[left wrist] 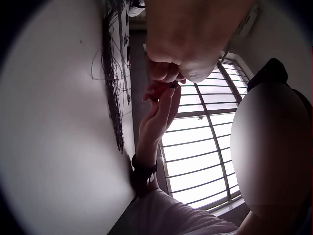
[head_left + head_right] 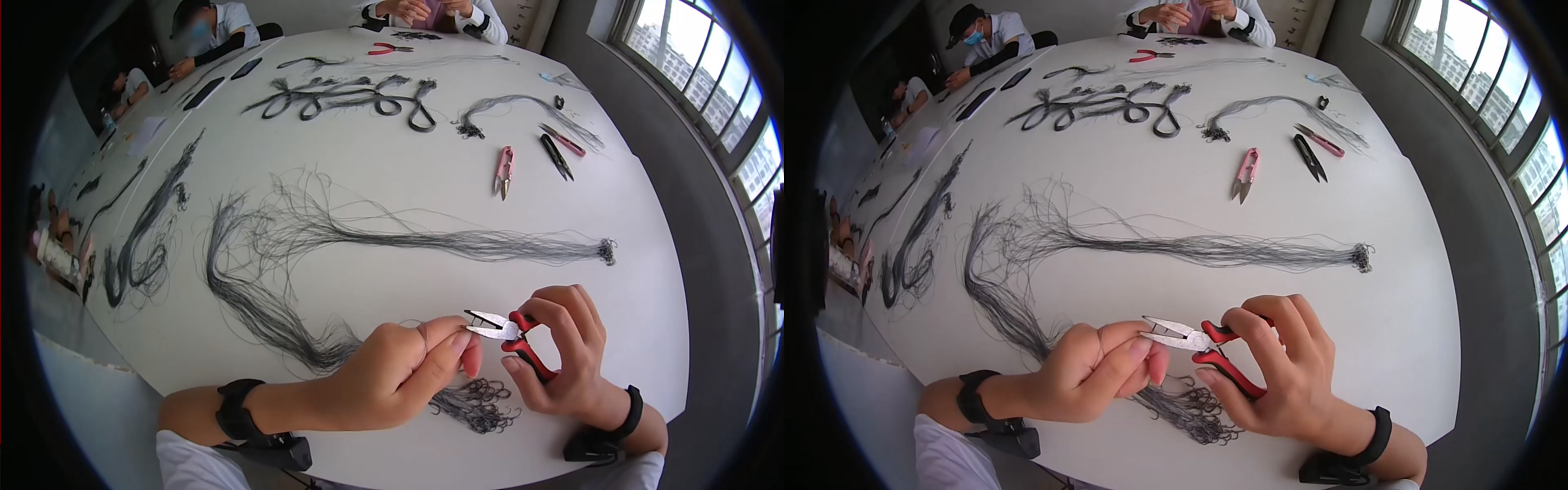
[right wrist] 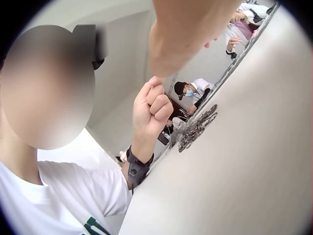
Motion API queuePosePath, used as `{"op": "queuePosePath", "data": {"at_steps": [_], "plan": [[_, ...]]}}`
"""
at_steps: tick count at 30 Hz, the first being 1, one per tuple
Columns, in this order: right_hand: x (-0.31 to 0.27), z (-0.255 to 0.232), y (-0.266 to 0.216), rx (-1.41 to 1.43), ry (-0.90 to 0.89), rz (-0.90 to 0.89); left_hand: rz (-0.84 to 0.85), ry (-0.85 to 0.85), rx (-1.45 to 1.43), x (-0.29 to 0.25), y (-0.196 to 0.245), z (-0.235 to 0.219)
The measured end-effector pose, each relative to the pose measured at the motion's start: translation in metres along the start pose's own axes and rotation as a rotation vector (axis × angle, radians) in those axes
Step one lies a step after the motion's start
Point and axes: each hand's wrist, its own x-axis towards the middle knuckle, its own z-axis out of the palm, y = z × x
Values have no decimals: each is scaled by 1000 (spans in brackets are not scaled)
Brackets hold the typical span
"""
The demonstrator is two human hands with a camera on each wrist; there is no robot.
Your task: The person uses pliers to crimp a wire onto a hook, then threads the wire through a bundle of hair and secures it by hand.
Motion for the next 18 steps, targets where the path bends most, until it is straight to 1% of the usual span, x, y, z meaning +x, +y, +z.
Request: {"op": "queuePosePath", "data": {"at_steps": [2, 6, 8, 12, 18], "plan": [[-1, -1, 0, 10, -19, -2, 44, 3, 146, 0, 0, 0], [-1, 0, -1, 7, -22, -6, 19, 6, 158, -2, 2, 0], [-1, 0, 0, -14, -13, -28, 51, 41, 139, -1, 0, 2], [-4, 1, -1, -57, -1, -47, 56, 28, 139, -1, 1, 1], [-4, 1, 1, -57, 18, -77, 72, 64, 210, -1, 1, 1]]}}
